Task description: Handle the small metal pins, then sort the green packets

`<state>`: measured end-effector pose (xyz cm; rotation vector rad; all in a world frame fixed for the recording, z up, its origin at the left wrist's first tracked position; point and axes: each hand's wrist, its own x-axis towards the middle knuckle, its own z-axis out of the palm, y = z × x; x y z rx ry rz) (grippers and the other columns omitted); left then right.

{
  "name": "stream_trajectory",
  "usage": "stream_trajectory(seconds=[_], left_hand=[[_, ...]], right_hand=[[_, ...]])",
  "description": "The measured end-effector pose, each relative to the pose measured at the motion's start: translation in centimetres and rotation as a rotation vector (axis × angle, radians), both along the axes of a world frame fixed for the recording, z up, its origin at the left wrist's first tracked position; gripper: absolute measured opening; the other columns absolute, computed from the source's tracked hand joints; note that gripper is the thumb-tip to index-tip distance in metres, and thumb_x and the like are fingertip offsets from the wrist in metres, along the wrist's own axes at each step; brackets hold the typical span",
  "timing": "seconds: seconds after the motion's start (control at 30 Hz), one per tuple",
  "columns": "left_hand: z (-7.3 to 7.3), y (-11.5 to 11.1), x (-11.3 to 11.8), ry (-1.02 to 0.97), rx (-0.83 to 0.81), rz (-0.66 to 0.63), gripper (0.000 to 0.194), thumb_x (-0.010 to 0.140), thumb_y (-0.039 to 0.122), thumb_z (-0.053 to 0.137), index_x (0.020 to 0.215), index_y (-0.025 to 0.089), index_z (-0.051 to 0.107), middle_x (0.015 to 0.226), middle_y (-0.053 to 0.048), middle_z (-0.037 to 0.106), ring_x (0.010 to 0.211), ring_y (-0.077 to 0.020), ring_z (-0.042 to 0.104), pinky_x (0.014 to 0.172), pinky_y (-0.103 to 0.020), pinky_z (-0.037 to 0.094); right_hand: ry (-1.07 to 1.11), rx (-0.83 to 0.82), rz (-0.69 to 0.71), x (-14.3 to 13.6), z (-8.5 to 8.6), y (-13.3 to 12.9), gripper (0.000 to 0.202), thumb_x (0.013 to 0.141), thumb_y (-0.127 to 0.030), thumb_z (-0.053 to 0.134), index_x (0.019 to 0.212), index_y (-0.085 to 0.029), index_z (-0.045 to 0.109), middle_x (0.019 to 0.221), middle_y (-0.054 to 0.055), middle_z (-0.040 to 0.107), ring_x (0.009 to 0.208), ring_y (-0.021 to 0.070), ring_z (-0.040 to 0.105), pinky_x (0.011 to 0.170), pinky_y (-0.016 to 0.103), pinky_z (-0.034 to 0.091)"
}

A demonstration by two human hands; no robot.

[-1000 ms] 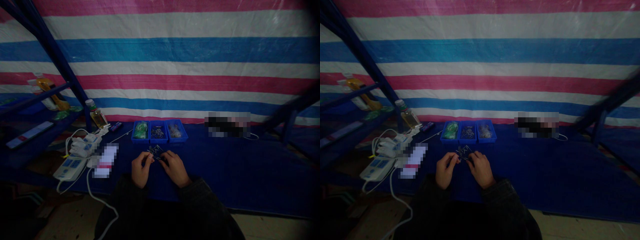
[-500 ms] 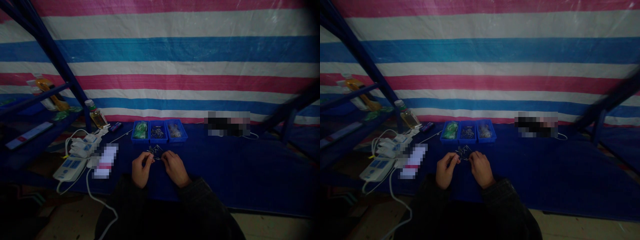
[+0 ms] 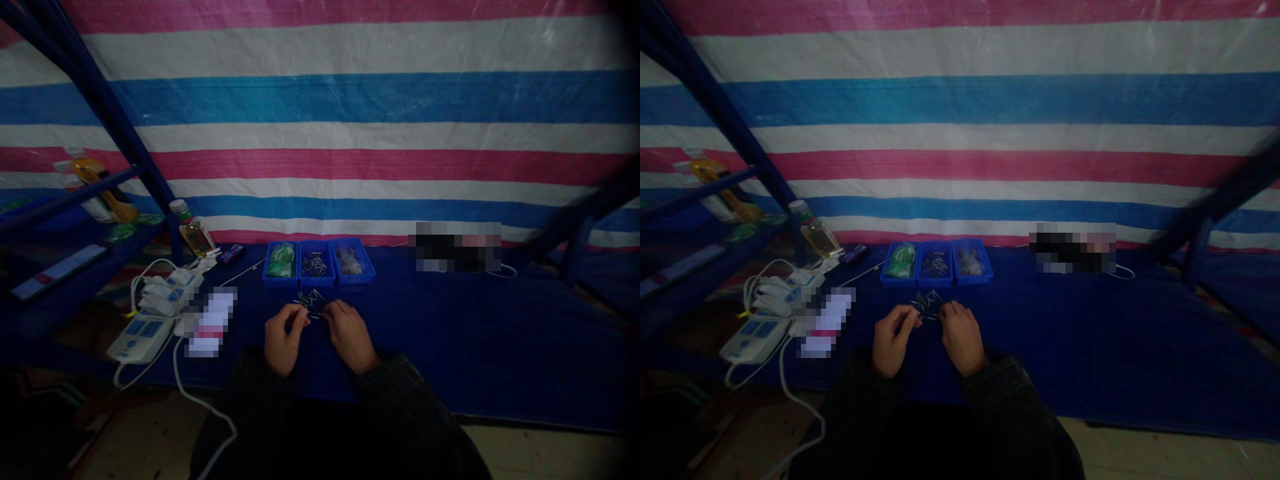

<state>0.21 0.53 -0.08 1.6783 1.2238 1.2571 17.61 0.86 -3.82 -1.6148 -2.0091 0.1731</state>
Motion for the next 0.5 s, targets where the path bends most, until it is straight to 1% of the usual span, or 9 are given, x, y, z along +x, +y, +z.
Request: stream_trajectory(seconds=[0.1, 0.2, 0.27, 0.33, 0.4, 0.5], left_hand=[[0.0, 0.0, 0.0, -0.01, 0.007, 0.023, 0.018, 0.099, 0.031, 0.058, 0.093, 0.018, 0.069, 0.08, -0.003, 0.073, 0.078, -0.0172, 0.071, 0.077, -0.026, 0.053], [-0.2, 0.1, -0.1, -0.022, 0.013, 0.029, 0.016, 0.098, 0.03, 0.059, 0.095, 0.018, 0.069, 0.083, -0.003, 0.074, 0.08, -0.018, 0.072, 0.077, -0.027, 0.054], [-0.4, 0.2, -0.1, -0.011, 0.023, 0.035, 0.014, 0.096, 0.029, 0.062, 0.1, 0.018, 0.07, 0.09, -0.004, 0.076, 0.085, -0.0192, 0.073, 0.08, -0.028, 0.055], [-0.4, 0.2, -0.1, 0.015, 0.033, 0.041, 0.017, 0.095, 0.028, 0.065, 0.107, 0.019, 0.071, 0.097, -0.005, 0.076, 0.09, -0.0201, 0.073, 0.081, -0.029, 0.055], [-0.4, 0.3, 0.0, 0.041, 0.039, 0.022, 0.02, 0.094, 0.027, 0.065, 0.111, 0.019, 0.071, 0.1, -0.005, 0.077, 0.092, -0.0202, 0.072, 0.082, -0.029, 0.054], [-0.1, 0.2, 0.1, 0.081, 0.039, -0.057, 0.013, 0.095, 0.026, 0.064, 0.101, 0.02, 0.074, 0.094, -0.004, 0.077, 0.088, -0.0192, 0.072, 0.082, -0.028, 0.053]], right_hand=[[0.135, 0.027, 0.003, 0.3, -0.1, -0.1, 0.015, 0.1, -0.013, 0.047, 0.094, -0.021, 0.057, 0.09, 0.005, 0.064, 0.083, 0.0219, 0.063, 0.076, 0.033, 0.044], [0.28, 0.068, 0.027, 0.7, 0.2, -0.4, 0.015, 0.101, -0.014, 0.045, 0.096, -0.022, 0.056, 0.09, 0.005, 0.063, 0.082, 0.0212, 0.063, 0.076, 0.032, 0.046], [0.345, 0.092, 0.055, 0.7, 0.6, -0.7, 0.014, 0.102, -0.015, 0.045, 0.096, -0.022, 0.056, 0.091, 0.005, 0.062, 0.083, 0.021, 0.063, 0.078, 0.032, 0.046], [0.391, 0.109, 0.093, 0.7, 1.0, -1.0, 0.013, 0.102, -0.015, 0.045, 0.097, -0.022, 0.055, 0.091, 0.004, 0.061, 0.084, 0.0207, 0.063, 0.079, 0.032, 0.047], [0.422, 0.12, 0.138, 0.5, 1.3, -1.2, 0.013, 0.102, -0.016, 0.045, 0.096, -0.022, 0.055, 0.09, 0.004, 0.061, 0.083, 0.0203, 0.062, 0.078, 0.031, 0.047], [0.445, 0.132, 0.2, 0.3, 1.6, -1.4, 0.013, 0.102, -0.017, 0.046, 0.096, -0.023, 0.056, 0.09, 0.004, 0.061, 0.083, 0.0196, 0.062, 0.078, 0.031, 0.047]])
